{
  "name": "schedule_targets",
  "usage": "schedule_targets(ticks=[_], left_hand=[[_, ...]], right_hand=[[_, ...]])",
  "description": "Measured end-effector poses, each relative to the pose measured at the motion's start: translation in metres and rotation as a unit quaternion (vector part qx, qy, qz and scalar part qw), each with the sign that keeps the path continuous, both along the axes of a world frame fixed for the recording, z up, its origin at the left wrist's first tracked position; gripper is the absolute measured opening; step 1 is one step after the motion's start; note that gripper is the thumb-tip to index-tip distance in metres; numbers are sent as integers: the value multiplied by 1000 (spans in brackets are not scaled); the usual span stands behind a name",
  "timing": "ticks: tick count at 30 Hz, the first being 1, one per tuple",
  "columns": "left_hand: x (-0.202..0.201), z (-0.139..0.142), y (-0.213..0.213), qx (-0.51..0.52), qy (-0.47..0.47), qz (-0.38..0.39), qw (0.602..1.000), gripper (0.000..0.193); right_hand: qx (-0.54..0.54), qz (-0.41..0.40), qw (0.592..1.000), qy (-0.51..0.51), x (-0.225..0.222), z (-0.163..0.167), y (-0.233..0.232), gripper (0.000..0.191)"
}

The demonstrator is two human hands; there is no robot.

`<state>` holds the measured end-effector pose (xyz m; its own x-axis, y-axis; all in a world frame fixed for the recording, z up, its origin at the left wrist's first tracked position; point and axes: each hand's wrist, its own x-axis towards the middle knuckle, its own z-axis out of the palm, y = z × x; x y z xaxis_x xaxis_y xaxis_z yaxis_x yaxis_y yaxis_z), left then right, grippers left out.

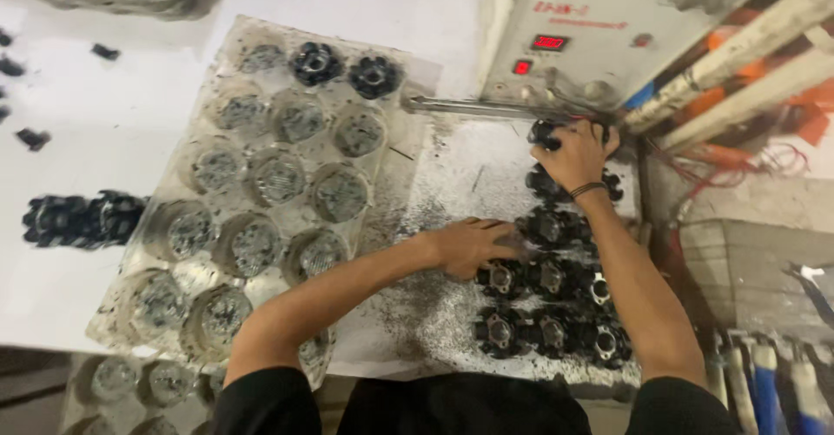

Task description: The person cleans the hubs of black plastic impeller rotors arranged on the bench using a small blade tool, then touches each impeller with a red probe connected to a digital testing device, and finally arranges the impellers into molded trays.

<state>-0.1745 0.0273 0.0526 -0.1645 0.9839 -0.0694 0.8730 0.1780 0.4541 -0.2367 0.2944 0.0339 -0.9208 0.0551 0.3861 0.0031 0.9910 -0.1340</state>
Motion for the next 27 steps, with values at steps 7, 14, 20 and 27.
schedule_targets(ticks=[7, 14, 20, 27], left_hand=[[13, 12, -10, -57, 3, -22, 998, 50], [37, 14, 8, -48, 40, 11, 998, 48], [101, 13, -7, 128, -26, 38, 991, 50], [92, -7, -18, 55, 134, -118, 982, 32]], right_hand=[[31, 75, 995, 54, 87, -20, 8, 55], [-28, 22, 991, -125, 62, -10, 14, 66], [-19, 87, 996, 2, 134, -4, 1, 61], [-11, 62, 993, -97, 130, -8, -22, 69]])
